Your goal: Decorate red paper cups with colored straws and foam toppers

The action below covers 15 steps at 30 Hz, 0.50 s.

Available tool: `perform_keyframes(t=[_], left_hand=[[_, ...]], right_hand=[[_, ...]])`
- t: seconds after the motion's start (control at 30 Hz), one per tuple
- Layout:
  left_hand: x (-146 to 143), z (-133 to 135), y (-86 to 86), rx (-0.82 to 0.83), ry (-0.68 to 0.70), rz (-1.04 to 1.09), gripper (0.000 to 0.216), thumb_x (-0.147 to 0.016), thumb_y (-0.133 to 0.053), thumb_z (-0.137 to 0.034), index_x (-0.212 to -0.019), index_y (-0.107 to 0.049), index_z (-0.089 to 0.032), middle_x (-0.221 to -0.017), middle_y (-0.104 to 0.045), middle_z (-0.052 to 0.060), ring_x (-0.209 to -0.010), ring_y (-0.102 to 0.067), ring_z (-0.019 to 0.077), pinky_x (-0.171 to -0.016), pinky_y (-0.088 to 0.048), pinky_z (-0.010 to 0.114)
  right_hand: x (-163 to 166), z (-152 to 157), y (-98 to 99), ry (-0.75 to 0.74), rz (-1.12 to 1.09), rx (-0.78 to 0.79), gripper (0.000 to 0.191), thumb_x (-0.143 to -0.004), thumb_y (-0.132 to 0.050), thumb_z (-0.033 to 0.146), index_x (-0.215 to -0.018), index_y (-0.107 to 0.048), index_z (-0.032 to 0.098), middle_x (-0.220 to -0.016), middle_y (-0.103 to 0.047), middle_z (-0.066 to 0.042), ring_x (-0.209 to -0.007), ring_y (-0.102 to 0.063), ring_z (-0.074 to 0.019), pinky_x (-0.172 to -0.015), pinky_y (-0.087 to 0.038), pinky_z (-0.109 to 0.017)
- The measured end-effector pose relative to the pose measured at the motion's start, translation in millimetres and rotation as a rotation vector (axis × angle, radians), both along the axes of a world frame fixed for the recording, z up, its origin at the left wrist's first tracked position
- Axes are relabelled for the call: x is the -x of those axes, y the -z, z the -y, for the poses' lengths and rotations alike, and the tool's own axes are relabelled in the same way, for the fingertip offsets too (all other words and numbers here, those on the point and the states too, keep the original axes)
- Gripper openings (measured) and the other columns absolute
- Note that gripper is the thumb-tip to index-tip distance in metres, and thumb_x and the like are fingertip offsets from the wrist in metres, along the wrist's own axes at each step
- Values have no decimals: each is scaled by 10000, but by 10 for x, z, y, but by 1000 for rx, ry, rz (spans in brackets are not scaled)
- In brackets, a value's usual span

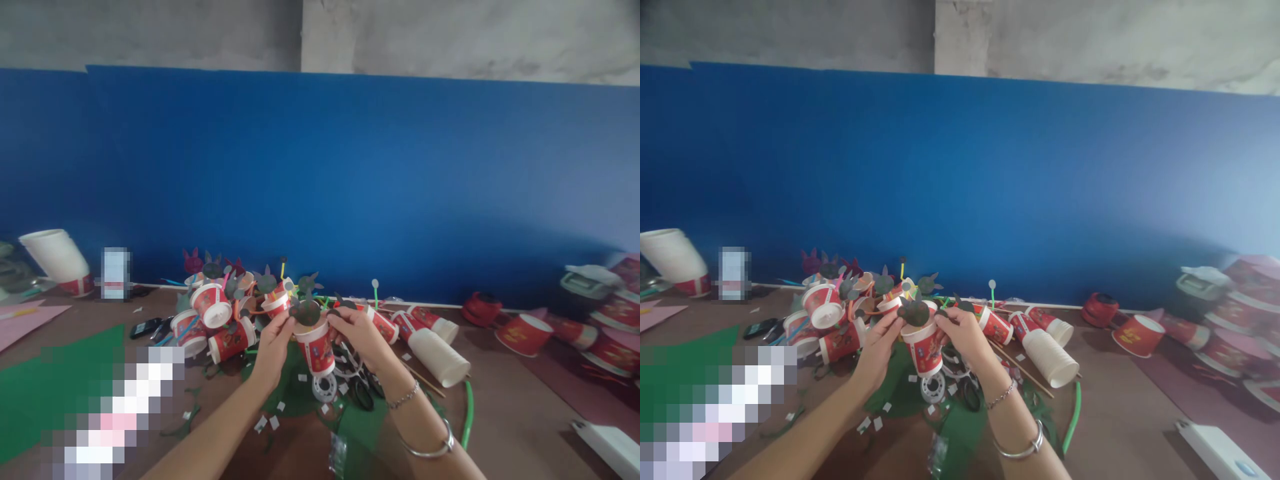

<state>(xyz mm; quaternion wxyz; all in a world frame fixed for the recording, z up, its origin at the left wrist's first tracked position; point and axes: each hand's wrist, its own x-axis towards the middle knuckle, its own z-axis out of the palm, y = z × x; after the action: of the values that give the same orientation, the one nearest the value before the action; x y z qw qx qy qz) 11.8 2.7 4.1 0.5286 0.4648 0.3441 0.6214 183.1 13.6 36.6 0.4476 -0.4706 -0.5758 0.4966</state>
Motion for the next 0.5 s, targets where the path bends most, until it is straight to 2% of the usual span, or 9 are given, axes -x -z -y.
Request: perform_keyframes(t=[0.23, 0.37, 0.5], left_hand=[[26, -6, 18, -21, -88, -125, 231, -817, -603, -400, -791, -639, -173, -774, -621, 2, -781, -554, 170, -743, -439, 255], [29, -10, 19, -17, -90, -136, 228, -807, -610, -400, -790, -627, -173, -776, -616, 0, -776, -546, 167, -721, -434, 243], [22, -4, 15, 11, -33, -104, 236, -798, -617, -415, -826, -618, -180, -805, -649, 9, -814, -582, 188, -751, -450, 264]], right_hand=[[22, -9, 21, 50, 51, -60, 252, -771, -574, 394, -691, -618, 160, -547, -521, 25, -512, -499, -112, -500, -393, -243], [23, -27, 38, 44, 134, -78, 281, -782, -556, 424, -696, -629, 167, -589, -494, 23, -514, -467, -108, -496, -380, -245], [31, -7, 20, 11, 170, -51, 257, -790, -550, 407, -791, -651, 171, -532, -450, 45, -493, -419, -106, -475, -331, -237]])
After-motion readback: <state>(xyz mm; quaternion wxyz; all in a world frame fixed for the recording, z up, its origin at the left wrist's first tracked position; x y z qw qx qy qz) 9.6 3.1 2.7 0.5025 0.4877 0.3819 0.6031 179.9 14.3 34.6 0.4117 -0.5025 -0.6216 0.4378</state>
